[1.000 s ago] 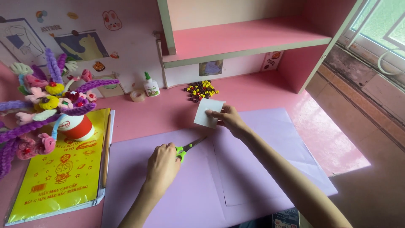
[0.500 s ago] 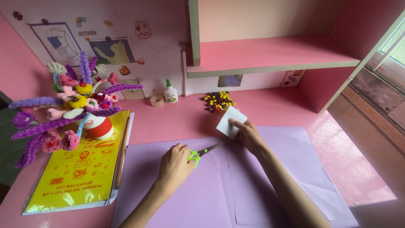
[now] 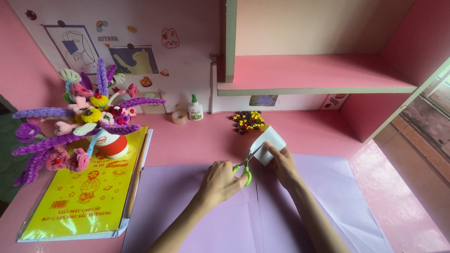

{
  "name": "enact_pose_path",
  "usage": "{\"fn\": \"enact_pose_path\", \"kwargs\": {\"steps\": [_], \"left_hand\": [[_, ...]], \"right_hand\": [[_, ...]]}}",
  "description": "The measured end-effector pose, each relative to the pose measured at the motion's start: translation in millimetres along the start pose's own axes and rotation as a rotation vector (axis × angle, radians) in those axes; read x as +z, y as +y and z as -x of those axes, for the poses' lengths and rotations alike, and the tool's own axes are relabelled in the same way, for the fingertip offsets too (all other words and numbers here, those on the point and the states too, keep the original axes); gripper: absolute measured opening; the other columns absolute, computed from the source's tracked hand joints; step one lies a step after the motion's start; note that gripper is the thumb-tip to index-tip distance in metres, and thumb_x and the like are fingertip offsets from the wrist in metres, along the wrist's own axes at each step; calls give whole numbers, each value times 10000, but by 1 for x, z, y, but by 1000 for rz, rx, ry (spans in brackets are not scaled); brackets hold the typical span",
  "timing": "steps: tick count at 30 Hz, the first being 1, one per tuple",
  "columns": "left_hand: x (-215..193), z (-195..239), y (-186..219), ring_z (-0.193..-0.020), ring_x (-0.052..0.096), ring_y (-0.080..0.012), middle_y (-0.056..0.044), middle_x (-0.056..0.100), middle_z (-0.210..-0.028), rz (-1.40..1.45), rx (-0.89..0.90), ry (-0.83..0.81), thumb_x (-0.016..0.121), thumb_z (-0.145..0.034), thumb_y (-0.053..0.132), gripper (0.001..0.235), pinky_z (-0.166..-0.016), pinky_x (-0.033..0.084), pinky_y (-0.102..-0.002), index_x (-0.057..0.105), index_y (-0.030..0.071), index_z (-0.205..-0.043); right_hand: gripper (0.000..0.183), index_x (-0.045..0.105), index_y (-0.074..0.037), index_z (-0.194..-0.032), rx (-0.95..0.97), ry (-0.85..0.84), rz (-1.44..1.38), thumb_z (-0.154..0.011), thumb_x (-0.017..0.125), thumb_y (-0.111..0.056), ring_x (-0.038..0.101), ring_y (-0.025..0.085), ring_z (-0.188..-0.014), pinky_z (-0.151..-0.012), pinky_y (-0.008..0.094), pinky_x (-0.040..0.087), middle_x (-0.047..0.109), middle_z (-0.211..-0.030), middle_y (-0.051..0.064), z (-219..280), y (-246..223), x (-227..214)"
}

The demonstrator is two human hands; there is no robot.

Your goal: Cutting a small piece of paper from a wrapper strip and folding it into a decorative shape.

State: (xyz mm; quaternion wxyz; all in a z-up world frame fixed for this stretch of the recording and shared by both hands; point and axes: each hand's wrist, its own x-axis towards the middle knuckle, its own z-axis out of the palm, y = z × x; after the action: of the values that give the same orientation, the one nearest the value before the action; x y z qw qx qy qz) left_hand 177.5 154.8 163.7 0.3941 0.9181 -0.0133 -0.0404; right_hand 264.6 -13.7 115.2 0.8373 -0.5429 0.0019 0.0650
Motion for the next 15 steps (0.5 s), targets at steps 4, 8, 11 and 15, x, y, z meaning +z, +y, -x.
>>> {"fn": "enact_pose_path", "kwargs": {"steps": [4, 8, 11, 15], "left_hand": [[7, -2, -1, -851, 608, -375, -234, 588, -797, -117, 9, 53, 506, -634, 425, 468, -677, 484, -487, 575, -18, -769], [15, -6, -11, -884, 589, -390, -241, 577, -836, -114, 73, 112, 521, -615, 354, 437, -712, 482, -494, 567, -30, -819], [13, -5, -6, -894, 586, -366, -195, 575, -853, -103, 60, 96, 518, -641, 365, 419, -713, 482, -487, 559, -5, -833], [9, -4, -8, -872, 597, -347, -175, 588, -819, -64, 30, 57, 505, -674, 363, 385, -718, 484, -468, 565, 6, -807]], "right_hand": [[263, 550, 50, -940, -26, 52, 19, -814, 641, -162, 642, 255, -665, -603, 417, 554, 622, -769, 148, -1, 4, -2], [283, 546, 48, -940, -29, 55, 41, -812, 647, -184, 639, 229, -654, -580, 393, 551, 626, -764, 137, -7, 14, -10], [263, 540, 42, -935, -32, 41, 52, -822, 633, -178, 647, 244, -652, -563, 382, 549, 633, -759, 151, -16, 22, -20], [270, 550, 32, -936, -21, 19, 71, -817, 634, -195, 649, 233, -660, -570, 368, 544, 641, -780, 140, -9, 16, -10]]}}
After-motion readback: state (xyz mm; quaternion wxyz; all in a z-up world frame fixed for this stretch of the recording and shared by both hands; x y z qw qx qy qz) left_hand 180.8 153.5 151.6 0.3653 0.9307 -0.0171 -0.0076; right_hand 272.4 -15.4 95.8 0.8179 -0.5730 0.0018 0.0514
